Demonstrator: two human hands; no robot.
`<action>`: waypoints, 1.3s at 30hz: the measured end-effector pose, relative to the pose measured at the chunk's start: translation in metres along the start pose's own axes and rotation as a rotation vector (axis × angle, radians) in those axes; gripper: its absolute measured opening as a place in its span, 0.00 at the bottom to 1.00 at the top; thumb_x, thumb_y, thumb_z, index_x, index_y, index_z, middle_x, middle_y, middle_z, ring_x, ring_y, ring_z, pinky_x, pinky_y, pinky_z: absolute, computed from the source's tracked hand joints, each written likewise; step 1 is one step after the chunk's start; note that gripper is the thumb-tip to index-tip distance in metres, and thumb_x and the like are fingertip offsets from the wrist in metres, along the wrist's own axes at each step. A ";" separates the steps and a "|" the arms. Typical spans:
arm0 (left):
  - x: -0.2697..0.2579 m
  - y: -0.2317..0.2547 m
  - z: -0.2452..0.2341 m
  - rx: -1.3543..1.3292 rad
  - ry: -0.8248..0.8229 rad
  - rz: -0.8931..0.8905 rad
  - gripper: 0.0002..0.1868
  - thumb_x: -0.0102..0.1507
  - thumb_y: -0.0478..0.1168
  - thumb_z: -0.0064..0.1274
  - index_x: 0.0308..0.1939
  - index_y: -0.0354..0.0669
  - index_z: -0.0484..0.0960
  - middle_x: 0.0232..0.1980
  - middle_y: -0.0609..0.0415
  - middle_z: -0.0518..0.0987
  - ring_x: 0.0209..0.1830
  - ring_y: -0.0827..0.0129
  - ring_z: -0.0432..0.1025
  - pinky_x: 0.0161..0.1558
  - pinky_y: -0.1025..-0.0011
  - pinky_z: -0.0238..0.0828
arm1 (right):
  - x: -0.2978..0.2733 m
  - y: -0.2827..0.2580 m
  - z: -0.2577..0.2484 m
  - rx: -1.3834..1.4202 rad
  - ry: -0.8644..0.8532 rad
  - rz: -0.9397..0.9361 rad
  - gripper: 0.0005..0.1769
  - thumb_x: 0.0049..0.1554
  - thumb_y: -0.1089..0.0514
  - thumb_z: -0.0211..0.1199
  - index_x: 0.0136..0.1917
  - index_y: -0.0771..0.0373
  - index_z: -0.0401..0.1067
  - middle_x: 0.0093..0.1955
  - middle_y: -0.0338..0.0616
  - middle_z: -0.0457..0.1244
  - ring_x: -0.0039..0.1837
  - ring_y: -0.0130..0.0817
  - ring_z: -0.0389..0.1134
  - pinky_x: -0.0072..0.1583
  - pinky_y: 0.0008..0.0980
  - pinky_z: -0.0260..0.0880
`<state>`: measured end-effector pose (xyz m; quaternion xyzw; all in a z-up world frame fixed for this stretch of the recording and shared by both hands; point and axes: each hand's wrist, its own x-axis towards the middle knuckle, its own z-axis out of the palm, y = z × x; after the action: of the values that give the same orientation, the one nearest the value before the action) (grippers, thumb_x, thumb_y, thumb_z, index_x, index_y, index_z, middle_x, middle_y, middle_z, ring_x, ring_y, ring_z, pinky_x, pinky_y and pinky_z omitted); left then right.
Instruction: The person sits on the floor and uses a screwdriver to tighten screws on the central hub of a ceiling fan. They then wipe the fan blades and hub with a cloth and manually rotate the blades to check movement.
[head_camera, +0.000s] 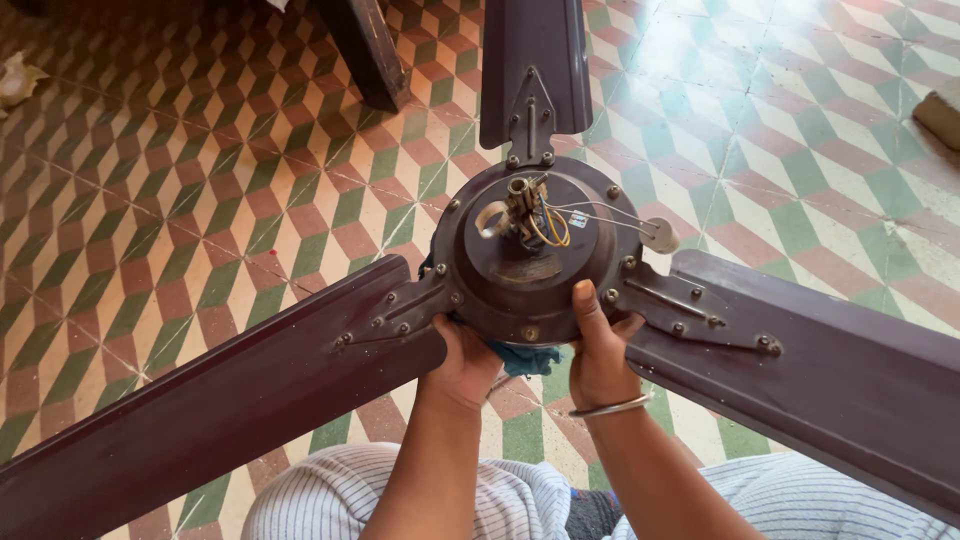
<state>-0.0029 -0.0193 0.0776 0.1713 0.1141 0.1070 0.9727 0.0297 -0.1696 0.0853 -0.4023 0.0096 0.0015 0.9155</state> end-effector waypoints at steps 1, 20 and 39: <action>0.003 -0.002 -0.005 -0.012 -0.027 0.017 0.28 0.68 0.56 0.42 0.66 0.44 0.73 0.71 0.50 0.73 0.68 0.56 0.69 0.69 0.49 0.64 | 0.001 0.001 -0.004 -0.054 -0.035 -0.091 0.37 0.59 0.54 0.68 0.74 0.61 0.52 0.69 0.45 0.62 0.67 0.34 0.66 0.65 0.35 0.71; 0.018 -0.027 -0.013 0.058 0.015 -0.012 0.28 0.68 0.56 0.47 0.68 0.48 0.71 0.72 0.56 0.72 0.70 0.63 0.67 0.71 0.60 0.65 | 0.015 -0.041 0.018 0.384 -0.046 0.088 0.25 0.65 0.46 0.53 0.67 0.66 0.69 0.65 0.47 0.67 0.66 0.40 0.68 0.69 0.42 0.69; -0.116 -0.037 0.159 2.194 -0.219 0.845 0.12 0.63 0.48 0.55 0.32 0.45 0.83 0.45 0.47 0.75 0.47 0.48 0.73 0.43 0.53 0.73 | 0.031 -0.036 -0.010 0.353 0.026 0.119 0.23 0.64 0.48 0.51 0.65 0.65 0.69 0.63 0.47 0.67 0.63 0.40 0.70 0.67 0.40 0.72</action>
<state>-0.0659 -0.1310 0.2316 0.9480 -0.0049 0.2500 0.1971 0.0613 -0.2011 0.1043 -0.2341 0.0452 0.0488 0.9699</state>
